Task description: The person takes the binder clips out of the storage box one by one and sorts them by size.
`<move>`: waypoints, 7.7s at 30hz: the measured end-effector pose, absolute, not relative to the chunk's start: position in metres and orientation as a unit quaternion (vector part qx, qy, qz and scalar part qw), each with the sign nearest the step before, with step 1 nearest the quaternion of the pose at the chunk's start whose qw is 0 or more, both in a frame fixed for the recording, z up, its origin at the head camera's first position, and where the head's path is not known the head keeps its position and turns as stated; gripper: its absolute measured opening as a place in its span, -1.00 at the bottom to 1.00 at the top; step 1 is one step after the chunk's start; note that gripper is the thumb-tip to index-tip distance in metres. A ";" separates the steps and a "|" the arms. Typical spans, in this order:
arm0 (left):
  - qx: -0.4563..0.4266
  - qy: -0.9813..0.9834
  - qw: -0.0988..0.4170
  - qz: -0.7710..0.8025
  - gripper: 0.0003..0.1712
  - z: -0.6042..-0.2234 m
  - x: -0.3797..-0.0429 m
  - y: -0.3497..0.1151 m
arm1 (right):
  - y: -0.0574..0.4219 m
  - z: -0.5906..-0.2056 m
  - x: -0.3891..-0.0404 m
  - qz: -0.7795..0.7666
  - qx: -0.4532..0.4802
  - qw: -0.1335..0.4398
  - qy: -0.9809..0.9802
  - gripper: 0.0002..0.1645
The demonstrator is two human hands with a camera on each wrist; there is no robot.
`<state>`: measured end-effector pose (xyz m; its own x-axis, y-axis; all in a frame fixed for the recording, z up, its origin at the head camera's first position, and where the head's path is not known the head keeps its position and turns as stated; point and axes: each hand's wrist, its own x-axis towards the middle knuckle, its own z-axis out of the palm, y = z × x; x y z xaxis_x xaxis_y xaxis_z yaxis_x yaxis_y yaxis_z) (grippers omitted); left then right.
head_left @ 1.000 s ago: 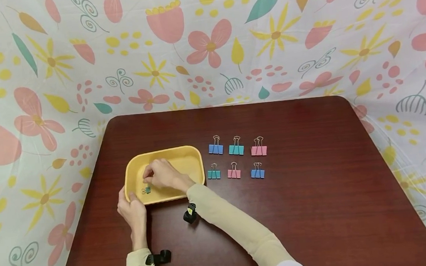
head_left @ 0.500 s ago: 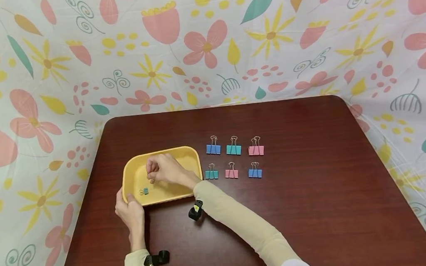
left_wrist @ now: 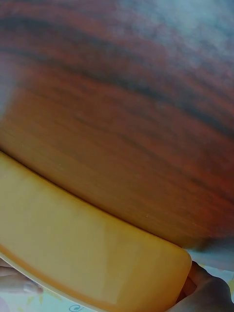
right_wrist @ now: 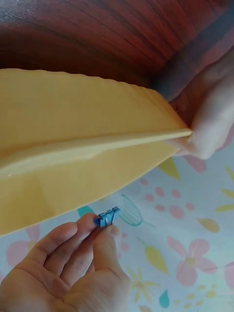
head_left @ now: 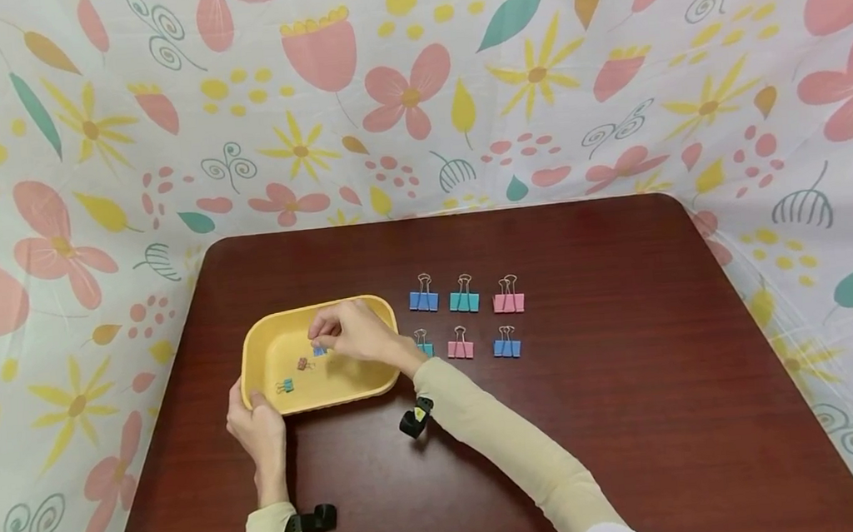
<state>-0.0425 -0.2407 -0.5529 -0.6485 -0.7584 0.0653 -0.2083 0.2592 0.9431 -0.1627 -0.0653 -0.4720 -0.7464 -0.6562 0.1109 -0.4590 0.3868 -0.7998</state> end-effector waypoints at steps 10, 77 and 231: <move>0.324 -0.749 0.266 -0.514 -0.56 -0.552 -0.041 -0.241 | -0.029 -0.471 -0.156 -0.444 -0.344 0.094 0.822 -0.95; 0.319 -0.746 0.267 -0.520 -0.55 -0.550 -0.044 -0.240 | 0.047 -0.485 -0.146 -0.377 -0.359 0.029 0.853 -0.88; 0.322 -0.746 0.268 -0.519 -0.55 -0.551 -0.045 -0.241 | 0.080 -0.473 -0.145 -0.399 -0.310 0.124 0.854 -0.92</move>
